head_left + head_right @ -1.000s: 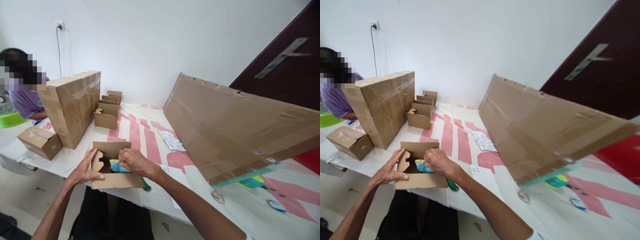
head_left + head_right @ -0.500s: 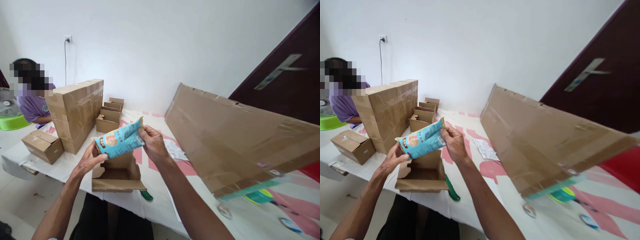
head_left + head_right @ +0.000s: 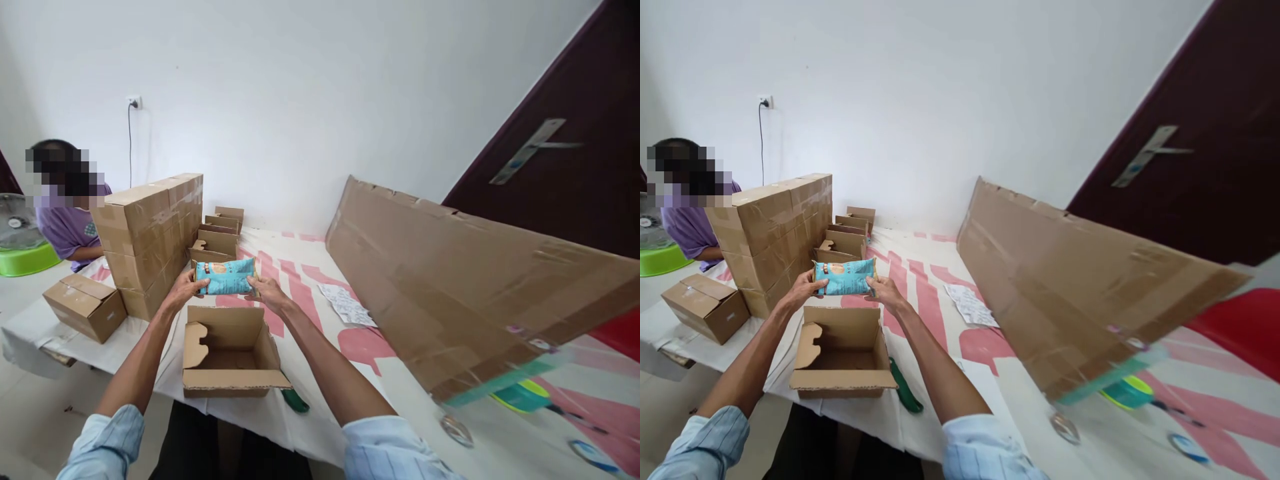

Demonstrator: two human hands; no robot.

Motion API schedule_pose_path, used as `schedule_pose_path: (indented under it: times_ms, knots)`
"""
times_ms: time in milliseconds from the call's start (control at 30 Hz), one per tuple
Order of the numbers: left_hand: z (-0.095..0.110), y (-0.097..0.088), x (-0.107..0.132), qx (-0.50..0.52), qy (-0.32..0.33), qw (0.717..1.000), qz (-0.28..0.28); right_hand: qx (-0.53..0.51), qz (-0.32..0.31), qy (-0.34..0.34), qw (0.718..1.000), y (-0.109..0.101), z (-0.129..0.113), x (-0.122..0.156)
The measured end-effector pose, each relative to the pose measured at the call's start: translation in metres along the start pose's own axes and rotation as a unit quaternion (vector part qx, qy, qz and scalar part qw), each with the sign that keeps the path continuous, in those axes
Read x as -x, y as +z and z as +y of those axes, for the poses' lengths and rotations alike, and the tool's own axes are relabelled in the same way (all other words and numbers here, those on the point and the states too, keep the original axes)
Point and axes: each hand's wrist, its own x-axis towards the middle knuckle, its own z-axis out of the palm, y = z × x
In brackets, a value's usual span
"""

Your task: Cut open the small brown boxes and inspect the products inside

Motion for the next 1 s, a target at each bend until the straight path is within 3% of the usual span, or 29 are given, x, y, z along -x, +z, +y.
schedule_pose_path:
  times_ms: [233,433,567,800,1000]
  knots:
    - [-0.054,-0.005,0.002,0.011,-0.068,0.997,-0.015,0.033,0.029,0.033,0.998,-0.004,0.054,0.000]
    - [-0.067,-0.007,0.000,-0.007,-0.078,0.997,-0.009,0.071,0.062,0.036,0.995,-0.007,0.068,0.002]
    - [-0.048,-0.003,-0.008,-0.005,-0.027,1.000,0.016,0.069,0.096,-0.021,0.993,-0.001,0.051,-0.003]
    - [0.023,0.002,-0.007,0.020,0.117,0.993,0.025,0.046,0.113,-0.159,0.980,0.003,-0.011,-0.010]
    - [0.058,0.004,0.006,0.014,0.165,0.986,0.025,0.040,0.093,-0.213,0.972,0.007,-0.045,0.004]
